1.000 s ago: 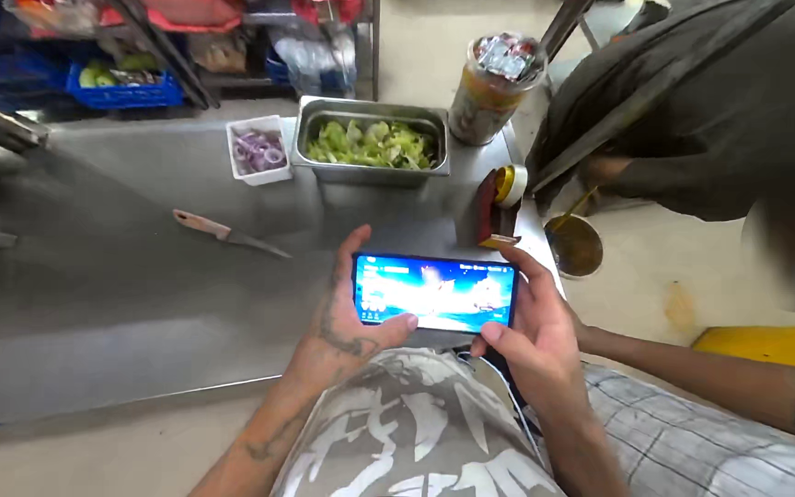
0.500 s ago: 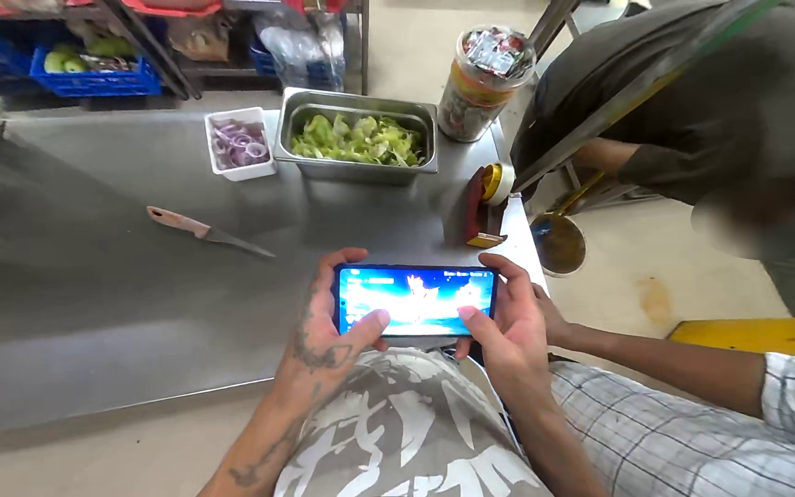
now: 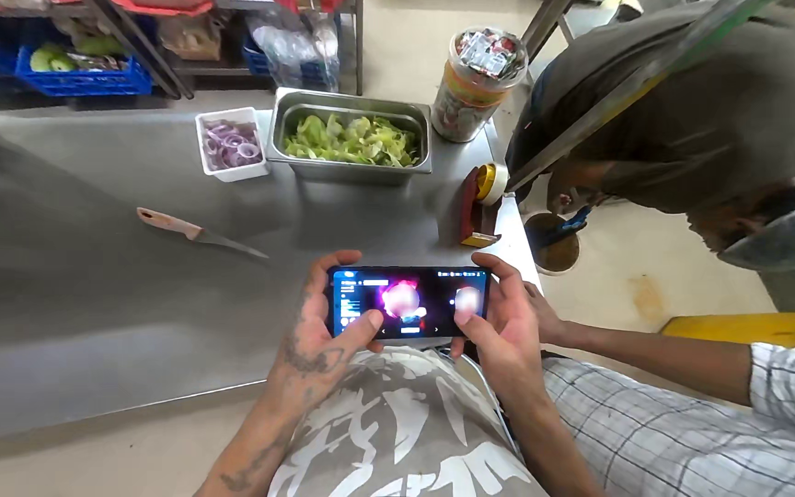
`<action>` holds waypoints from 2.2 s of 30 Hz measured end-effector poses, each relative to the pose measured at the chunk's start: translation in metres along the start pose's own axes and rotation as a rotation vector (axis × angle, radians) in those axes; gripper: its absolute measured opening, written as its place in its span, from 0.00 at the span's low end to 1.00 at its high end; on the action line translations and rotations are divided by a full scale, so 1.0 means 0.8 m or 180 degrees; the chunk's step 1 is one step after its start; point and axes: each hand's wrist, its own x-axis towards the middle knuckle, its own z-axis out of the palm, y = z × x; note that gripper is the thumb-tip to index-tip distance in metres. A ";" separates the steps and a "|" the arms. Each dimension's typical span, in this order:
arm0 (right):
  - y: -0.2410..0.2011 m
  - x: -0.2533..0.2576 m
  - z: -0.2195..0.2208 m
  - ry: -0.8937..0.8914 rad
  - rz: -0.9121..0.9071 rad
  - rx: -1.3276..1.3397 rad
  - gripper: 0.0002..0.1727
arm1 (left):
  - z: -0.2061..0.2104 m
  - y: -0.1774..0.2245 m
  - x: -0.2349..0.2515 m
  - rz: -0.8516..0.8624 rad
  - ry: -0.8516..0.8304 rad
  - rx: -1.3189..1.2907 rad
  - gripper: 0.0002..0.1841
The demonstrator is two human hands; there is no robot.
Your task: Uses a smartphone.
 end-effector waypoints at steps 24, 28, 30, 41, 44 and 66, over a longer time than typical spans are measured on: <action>-0.009 -0.003 -0.017 -0.0389 -0.0075 0.0359 0.40 | -0.005 0.011 -0.006 0.0093 -0.0377 -0.0522 0.40; 0.000 -0.001 -0.019 -0.0363 0.0001 0.0459 0.38 | -0.004 0.010 -0.011 0.0172 -0.0468 -0.0524 0.40; 0.012 0.003 -0.019 -0.0275 0.0119 0.0641 0.34 | 0.001 0.017 -0.016 0.0213 -0.0531 -0.0430 0.43; -0.009 0.018 -0.017 -0.0315 -0.0220 0.0636 0.35 | -0.006 0.009 0.013 0.0326 -0.0606 -0.0654 0.38; 0.001 0.021 -0.022 -0.0267 0.0031 0.0811 0.32 | 0.000 0.025 0.007 0.0422 -0.0662 -0.0489 0.40; -0.013 0.008 -0.019 -0.0285 -0.0167 0.0818 0.27 | -0.002 0.019 0.009 0.0394 -0.0583 -0.0412 0.41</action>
